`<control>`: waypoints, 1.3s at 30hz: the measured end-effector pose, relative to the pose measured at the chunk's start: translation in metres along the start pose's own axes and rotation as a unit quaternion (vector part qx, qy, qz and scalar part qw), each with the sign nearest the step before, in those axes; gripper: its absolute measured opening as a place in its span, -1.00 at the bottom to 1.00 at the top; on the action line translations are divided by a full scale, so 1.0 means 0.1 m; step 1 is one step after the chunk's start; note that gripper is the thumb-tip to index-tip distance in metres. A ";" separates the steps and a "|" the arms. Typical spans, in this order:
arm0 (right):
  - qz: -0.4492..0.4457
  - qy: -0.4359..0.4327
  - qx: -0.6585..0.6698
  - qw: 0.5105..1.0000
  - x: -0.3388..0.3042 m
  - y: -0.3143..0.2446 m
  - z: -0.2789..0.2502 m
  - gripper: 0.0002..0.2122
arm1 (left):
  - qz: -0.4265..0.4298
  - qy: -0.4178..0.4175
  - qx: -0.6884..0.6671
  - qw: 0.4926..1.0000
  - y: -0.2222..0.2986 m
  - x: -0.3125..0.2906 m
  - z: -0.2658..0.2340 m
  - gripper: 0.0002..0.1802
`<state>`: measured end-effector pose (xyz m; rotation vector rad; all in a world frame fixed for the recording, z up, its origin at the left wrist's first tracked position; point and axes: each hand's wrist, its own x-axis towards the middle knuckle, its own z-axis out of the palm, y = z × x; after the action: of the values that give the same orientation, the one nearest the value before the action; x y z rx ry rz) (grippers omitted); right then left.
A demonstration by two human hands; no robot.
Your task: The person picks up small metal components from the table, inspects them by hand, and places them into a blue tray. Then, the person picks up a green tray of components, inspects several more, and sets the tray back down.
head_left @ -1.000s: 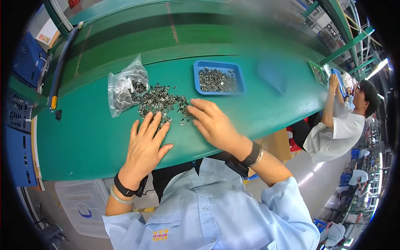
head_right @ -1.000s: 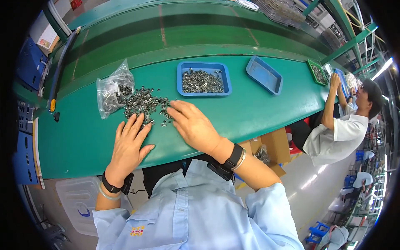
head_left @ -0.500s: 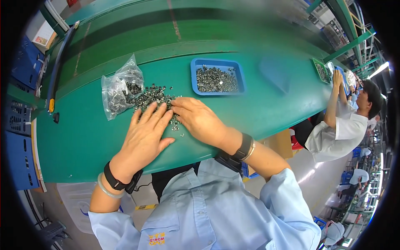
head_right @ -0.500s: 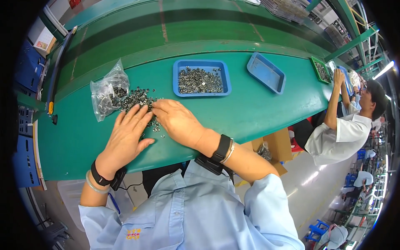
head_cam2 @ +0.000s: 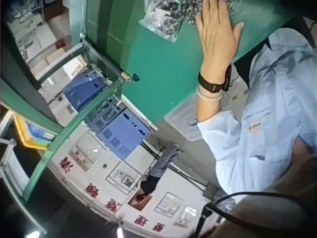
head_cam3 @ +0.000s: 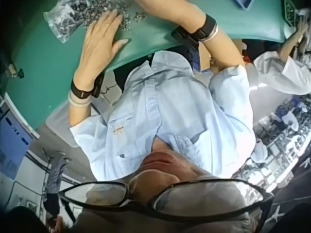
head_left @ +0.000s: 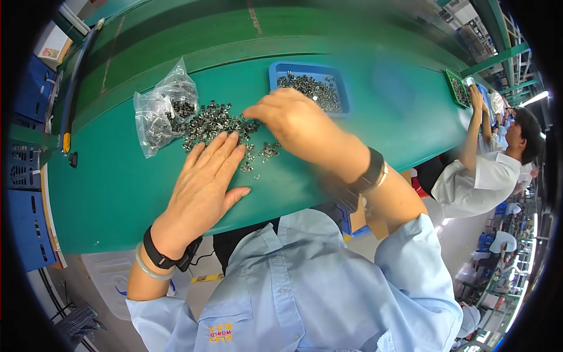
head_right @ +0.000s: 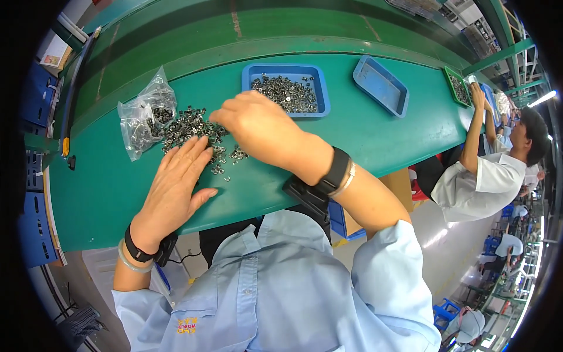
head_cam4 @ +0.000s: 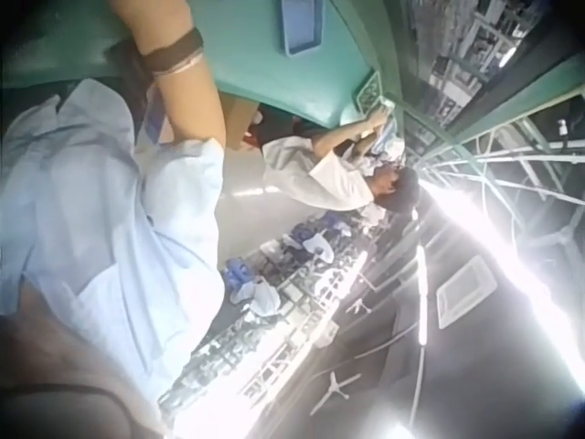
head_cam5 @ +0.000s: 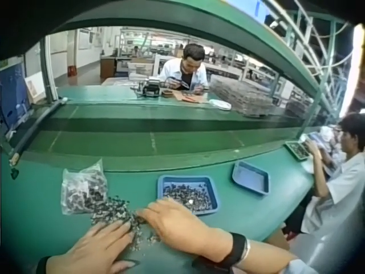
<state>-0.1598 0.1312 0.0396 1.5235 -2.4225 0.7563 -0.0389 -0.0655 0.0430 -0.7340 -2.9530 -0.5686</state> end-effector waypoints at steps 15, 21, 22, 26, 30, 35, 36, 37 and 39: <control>0.141 -0.043 -0.011 0.989 -0.35 -0.12 0.08 -0.76 | 0.045 -0.079 0.047 0.995 0.11 0.11 0.10 -0.33; 0.135 -0.019 0.002 0.991 -0.56 -0.02 0.00 -0.80 | -0.006 -0.043 0.034 0.998 0.10 0.06 0.13 -0.27; 0.152 -0.011 0.013 0.988 -0.63 -0.01 -0.05 -0.81 | -0.014 -0.036 0.030 0.999 0.11 0.06 0.13 -0.25; 0.174 0.011 0.037 0.984 -0.77 -0.04 -0.07 -0.81 | 0.065 -0.052 0.013 0.996 0.16 0.18 0.15 -0.30; 0.147 0.017 0.034 0.988 -0.73 -0.07 0.00 -0.81 | 0.076 -0.107 0.032 0.991 0.20 0.23 0.15 -0.24; 0.138 0.002 0.047 0.989 -0.72 -0.06 -0.05 -0.80 | 0.018 -0.090 0.070 0.993 0.15 0.15 0.11 -0.25; 0.135 0.002 0.059 0.989 -0.72 -0.06 -0.05 -0.80 | 0.017 -0.083 0.063 0.994 0.17 0.13 0.12 -0.26; 0.133 0.001 0.060 0.989 -0.71 -0.04 -0.04 -0.80 | 0.017 -0.076 0.056 0.995 0.19 0.13 0.13 -0.28; 0.154 0.012 0.062 0.986 -0.67 0.02 -0.02 -0.81 | 0.016 -0.068 0.049 0.996 0.21 0.14 0.15 -0.30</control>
<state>-0.1316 0.1859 0.0134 1.1809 -2.6725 0.9933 -0.0407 -0.0365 0.0385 -0.8411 -3.0606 -0.3826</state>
